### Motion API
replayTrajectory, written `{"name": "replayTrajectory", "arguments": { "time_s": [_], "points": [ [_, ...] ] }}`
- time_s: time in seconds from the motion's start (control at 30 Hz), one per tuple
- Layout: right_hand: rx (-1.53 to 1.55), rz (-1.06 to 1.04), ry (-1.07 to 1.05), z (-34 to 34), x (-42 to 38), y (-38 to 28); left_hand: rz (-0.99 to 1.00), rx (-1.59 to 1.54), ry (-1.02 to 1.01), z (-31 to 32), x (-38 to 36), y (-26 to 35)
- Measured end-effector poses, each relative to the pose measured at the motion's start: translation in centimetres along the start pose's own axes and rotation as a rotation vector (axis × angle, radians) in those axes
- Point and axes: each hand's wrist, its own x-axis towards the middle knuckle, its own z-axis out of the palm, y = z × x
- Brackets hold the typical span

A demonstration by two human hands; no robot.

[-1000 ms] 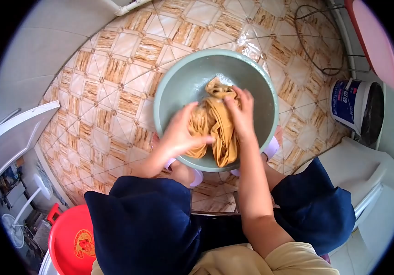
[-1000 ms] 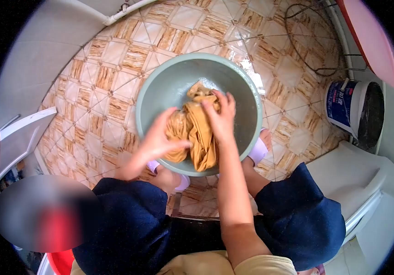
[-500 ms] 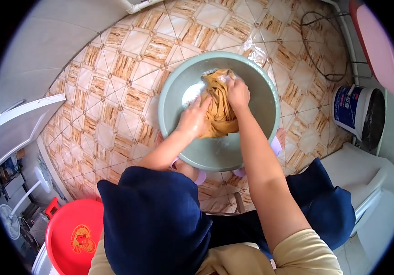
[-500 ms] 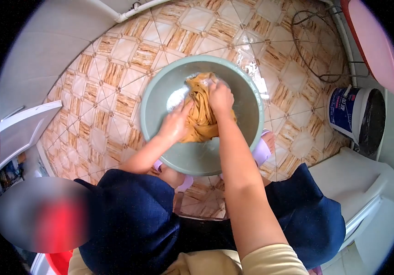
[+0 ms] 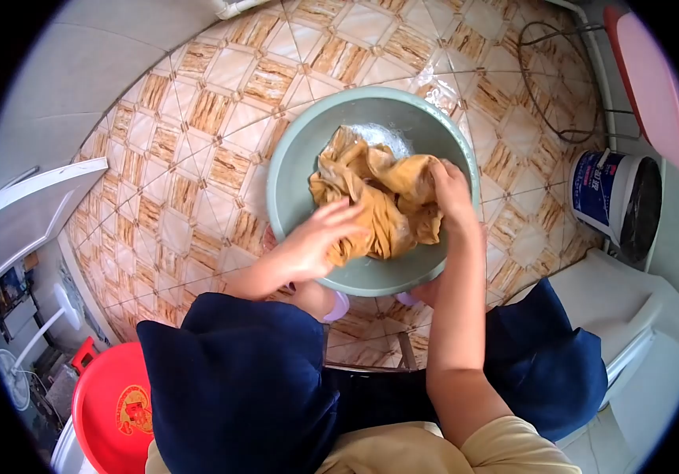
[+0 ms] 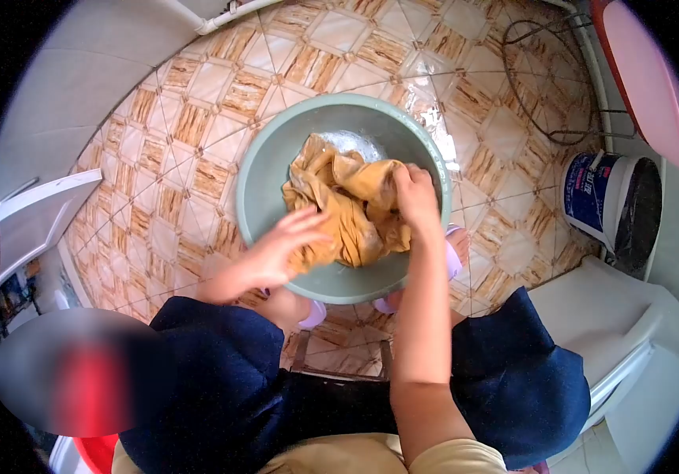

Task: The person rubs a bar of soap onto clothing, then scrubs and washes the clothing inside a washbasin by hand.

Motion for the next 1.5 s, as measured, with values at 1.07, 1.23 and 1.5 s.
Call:
{"name": "replayTrajectory", "arguments": {
  "time_s": [1.07,1.23,1.5],
  "points": [
    [-0.807,-0.528,0.289,10.6,-2.8,0.7,-0.277,0.429,-0.363,7.3,4.7,-2.6],
    [-1.072,-0.447,0.181,12.9,-0.4,5.0,-0.321,0.47,-0.613,7.7,5.7,-2.9],
    [-0.524,-0.677,0.304,8.0,2.0,-1.9,-0.335,-0.719,0.588,7.2,4.0,-7.5]
  ]
}}
